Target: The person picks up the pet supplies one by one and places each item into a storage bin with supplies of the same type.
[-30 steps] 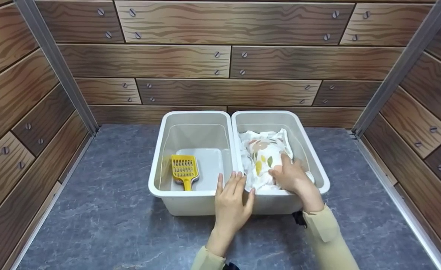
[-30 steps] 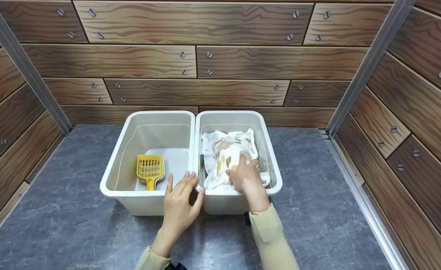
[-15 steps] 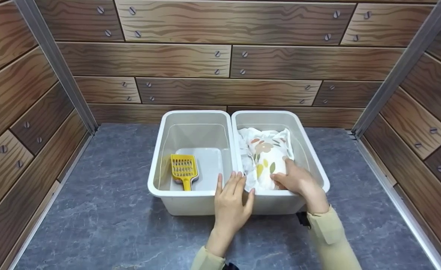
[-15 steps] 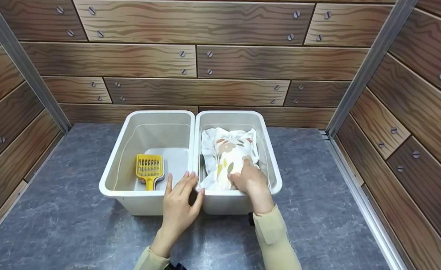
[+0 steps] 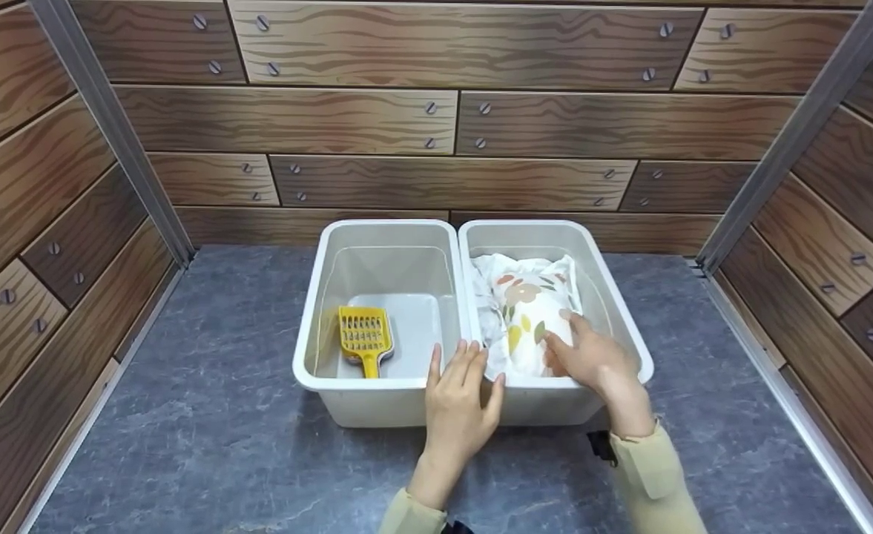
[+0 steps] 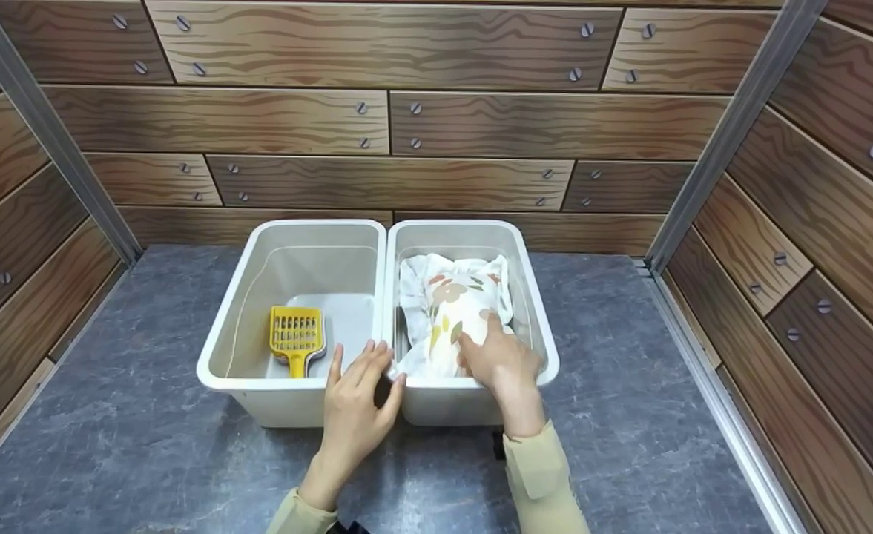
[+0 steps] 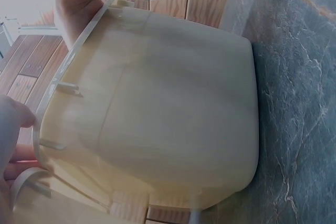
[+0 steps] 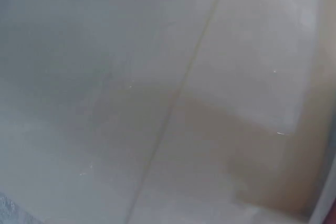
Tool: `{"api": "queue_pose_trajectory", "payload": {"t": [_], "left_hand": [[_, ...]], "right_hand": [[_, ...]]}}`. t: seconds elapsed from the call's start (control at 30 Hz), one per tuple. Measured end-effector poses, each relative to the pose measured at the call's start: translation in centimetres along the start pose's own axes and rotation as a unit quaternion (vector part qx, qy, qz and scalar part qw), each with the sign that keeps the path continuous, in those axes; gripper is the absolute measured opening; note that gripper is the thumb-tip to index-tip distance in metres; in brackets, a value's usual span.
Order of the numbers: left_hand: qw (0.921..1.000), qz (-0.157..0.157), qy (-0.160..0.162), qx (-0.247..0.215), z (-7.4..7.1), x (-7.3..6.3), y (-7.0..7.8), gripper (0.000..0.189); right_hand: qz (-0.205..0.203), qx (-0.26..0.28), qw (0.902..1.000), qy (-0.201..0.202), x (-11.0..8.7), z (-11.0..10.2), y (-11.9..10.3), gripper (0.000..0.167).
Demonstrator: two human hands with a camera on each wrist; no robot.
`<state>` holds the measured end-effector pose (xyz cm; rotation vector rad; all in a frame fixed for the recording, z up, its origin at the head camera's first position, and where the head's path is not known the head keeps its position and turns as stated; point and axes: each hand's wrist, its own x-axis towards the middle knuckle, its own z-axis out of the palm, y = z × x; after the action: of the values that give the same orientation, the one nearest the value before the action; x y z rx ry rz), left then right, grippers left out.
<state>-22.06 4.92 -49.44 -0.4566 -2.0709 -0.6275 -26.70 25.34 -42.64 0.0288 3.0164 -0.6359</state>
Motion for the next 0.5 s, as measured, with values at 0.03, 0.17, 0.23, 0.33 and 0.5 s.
{"api": "queue_pose_trajectory", "payload": {"t": [0.03, 0.17, 0.23, 0.33, 0.5], "left_hand": [[1.0, -0.001, -0.002, 0.0, 0.0, 0.0, 0.0, 0.035], [0.9999, -0.007, -0.012, 0.001, -0.1, 0.0, 0.2, 0.035], [0.9998, -0.011, -0.015, 0.001, -0.1, 0.0, 0.2, 0.035], [0.9997, -0.015, -0.02, 0.002, -0.1, 0.0, 0.2, 0.035], [0.9998, -0.006, -0.019, 0.002, -0.2, -0.1, 0.0, 0.035]], "right_hand": [[0.001, -0.002, 1.0, 0.009, -0.1, 0.0, 0.0, 0.07], [0.003, -0.01, 0.9994, 0.032, -0.5, -0.1, 0.1, 0.071], [-0.002, -0.008, 0.9991, 0.042, -0.8, -0.1, 0.1, 0.071], [-0.011, 0.0, 0.9984, 0.055, -1.3, -0.1, 0.1, 0.07], [-0.02, 0.002, 0.9974, 0.069, -2.4, -0.3, 0.0, 0.072]]}}
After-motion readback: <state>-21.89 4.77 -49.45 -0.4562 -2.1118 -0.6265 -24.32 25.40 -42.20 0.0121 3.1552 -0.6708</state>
